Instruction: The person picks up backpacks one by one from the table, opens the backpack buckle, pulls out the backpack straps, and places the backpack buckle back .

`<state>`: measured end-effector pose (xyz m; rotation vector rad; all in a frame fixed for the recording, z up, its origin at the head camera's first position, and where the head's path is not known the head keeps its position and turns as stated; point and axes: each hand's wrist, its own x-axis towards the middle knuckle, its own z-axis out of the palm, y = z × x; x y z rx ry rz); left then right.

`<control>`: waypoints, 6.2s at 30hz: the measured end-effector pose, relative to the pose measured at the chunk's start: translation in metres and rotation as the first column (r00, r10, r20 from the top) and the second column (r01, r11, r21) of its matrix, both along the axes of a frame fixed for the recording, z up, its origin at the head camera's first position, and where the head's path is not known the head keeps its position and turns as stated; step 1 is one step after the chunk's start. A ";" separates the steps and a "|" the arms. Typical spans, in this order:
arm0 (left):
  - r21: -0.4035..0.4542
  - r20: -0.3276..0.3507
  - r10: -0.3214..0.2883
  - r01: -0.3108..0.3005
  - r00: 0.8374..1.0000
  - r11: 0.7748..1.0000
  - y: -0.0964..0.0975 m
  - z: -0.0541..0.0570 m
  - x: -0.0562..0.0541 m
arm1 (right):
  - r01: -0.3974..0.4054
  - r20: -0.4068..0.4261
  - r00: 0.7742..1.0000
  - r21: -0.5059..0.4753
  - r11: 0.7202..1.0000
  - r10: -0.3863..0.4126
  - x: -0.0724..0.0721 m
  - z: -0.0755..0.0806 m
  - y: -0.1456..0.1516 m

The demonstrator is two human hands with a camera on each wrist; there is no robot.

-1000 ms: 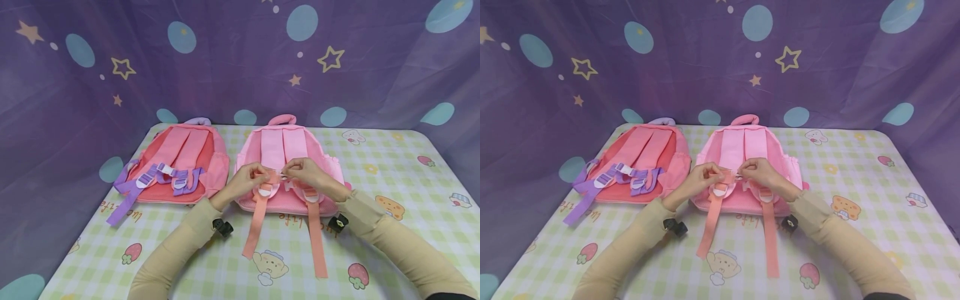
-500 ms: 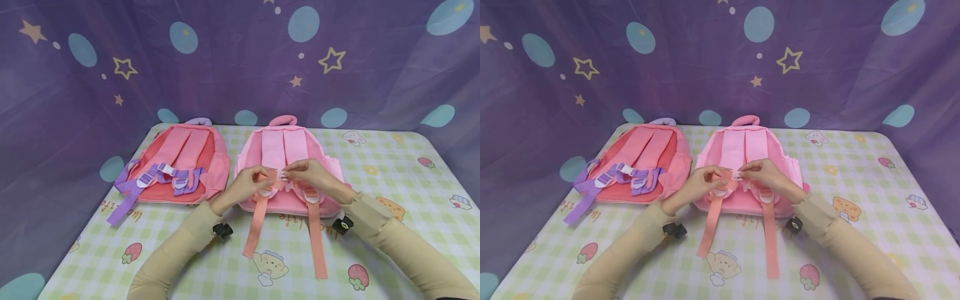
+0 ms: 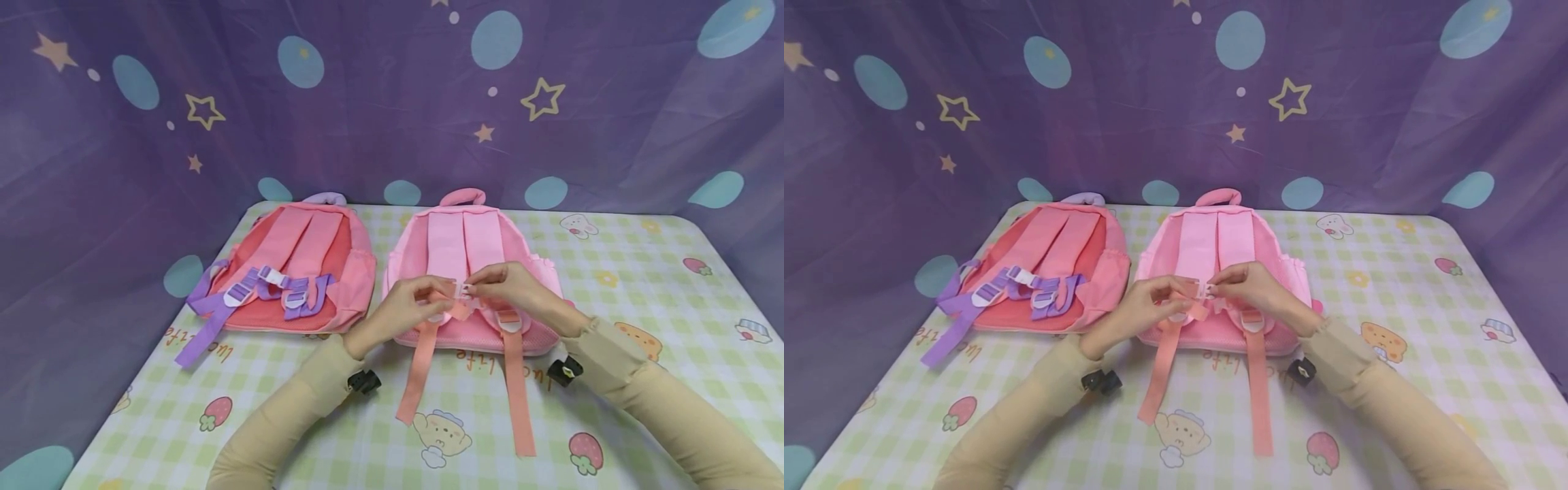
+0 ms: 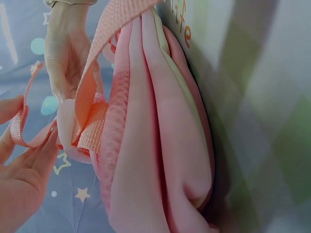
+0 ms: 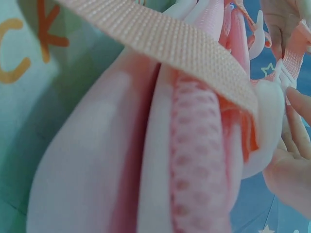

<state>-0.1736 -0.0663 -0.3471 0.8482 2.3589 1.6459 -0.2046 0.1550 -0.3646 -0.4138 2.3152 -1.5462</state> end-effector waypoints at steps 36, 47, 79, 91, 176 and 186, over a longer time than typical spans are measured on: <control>-0.111 -0.140 -0.009 -0.007 0.990 0.994 0.005 -0.019 -0.025 | -0.078 -0.164 0.983 0.057 0.995 0.086 0.004 -0.009 0.008; -0.250 -0.235 -0.061 0.000 0.970 0.968 0.011 -0.022 -0.038 | -0.081 -0.207 0.973 0.081 0.993 0.097 0.004 -0.010 0.008; -0.377 -0.273 -0.160 0.047 0.949 0.925 0.019 -0.025 -0.050 | -0.112 -0.356 0.925 0.088 0.990 0.136 0.007 -0.011 0.012; -0.354 -0.283 -0.145 0.038 0.948 0.935 0.020 -0.027 -0.052 | -0.127 -0.333 0.932 0.077 0.989 0.146 0.007 -0.011 0.013; -0.243 -0.193 -0.077 0.029 0.978 0.969 0.009 -0.036 -0.048 | -0.194 -0.320 0.929 0.008 0.981 0.186 0.014 -0.013 0.022; -0.240 -0.201 -0.034 -0.015 0.979 0.971 0.008 -0.036 -0.048 | -0.180 -0.296 0.938 0.030 0.983 0.180 0.016 -0.012 0.023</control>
